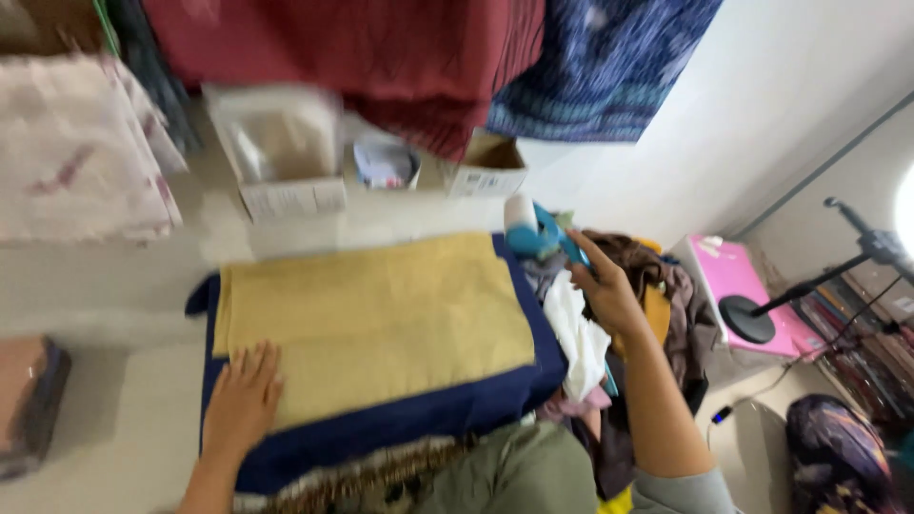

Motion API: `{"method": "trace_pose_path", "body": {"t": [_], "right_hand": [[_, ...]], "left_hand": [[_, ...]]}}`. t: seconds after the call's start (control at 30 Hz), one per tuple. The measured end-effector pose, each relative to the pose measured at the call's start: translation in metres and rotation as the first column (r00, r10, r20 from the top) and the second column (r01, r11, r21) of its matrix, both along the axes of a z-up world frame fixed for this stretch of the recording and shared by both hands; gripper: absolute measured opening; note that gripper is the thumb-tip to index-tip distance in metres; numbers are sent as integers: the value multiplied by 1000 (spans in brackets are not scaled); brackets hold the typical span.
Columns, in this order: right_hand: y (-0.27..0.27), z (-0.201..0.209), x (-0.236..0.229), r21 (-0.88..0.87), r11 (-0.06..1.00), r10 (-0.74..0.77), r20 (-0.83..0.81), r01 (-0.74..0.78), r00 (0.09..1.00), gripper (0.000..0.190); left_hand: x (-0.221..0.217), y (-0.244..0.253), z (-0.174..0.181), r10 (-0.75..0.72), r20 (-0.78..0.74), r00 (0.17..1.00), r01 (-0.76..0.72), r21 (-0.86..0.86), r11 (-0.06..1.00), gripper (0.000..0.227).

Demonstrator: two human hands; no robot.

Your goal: Using a lint roller to clean a yellow cloth and then folding it neatly.

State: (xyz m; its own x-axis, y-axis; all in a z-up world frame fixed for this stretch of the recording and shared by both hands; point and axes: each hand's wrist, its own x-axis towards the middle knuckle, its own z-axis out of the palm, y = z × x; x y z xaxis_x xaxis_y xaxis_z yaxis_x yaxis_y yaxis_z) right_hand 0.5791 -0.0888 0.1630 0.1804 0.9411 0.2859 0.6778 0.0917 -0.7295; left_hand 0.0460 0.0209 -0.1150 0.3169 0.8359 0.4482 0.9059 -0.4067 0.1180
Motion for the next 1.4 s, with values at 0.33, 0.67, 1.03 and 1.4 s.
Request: {"method": "trace_pose_path", "body": {"t": [0.33, 0.67, 1.03, 1.4], "right_hand": [[103, 60, -72, 8, 961, -269, -210, 276, 940, 49], [75, -174, 55, 261, 965, -28, 235, -36, 972, 18], [22, -170, -25, -206, 931, 331, 133, -300, 934, 38], [43, -188, 27, -288, 956, 49, -27, -55, 998, 5]], "left_hand": [[-8, 12, -13, -58, 306, 950, 62, -6, 998, 57], [-96, -4, 26, -162, 266, 950, 267, -428, 864, 24], [-44, 16, 78, 244, 581, 776, 200, -594, 779, 23], [-45, 64, 39, 313, 350, 883, 58, -744, 666, 63]]}}
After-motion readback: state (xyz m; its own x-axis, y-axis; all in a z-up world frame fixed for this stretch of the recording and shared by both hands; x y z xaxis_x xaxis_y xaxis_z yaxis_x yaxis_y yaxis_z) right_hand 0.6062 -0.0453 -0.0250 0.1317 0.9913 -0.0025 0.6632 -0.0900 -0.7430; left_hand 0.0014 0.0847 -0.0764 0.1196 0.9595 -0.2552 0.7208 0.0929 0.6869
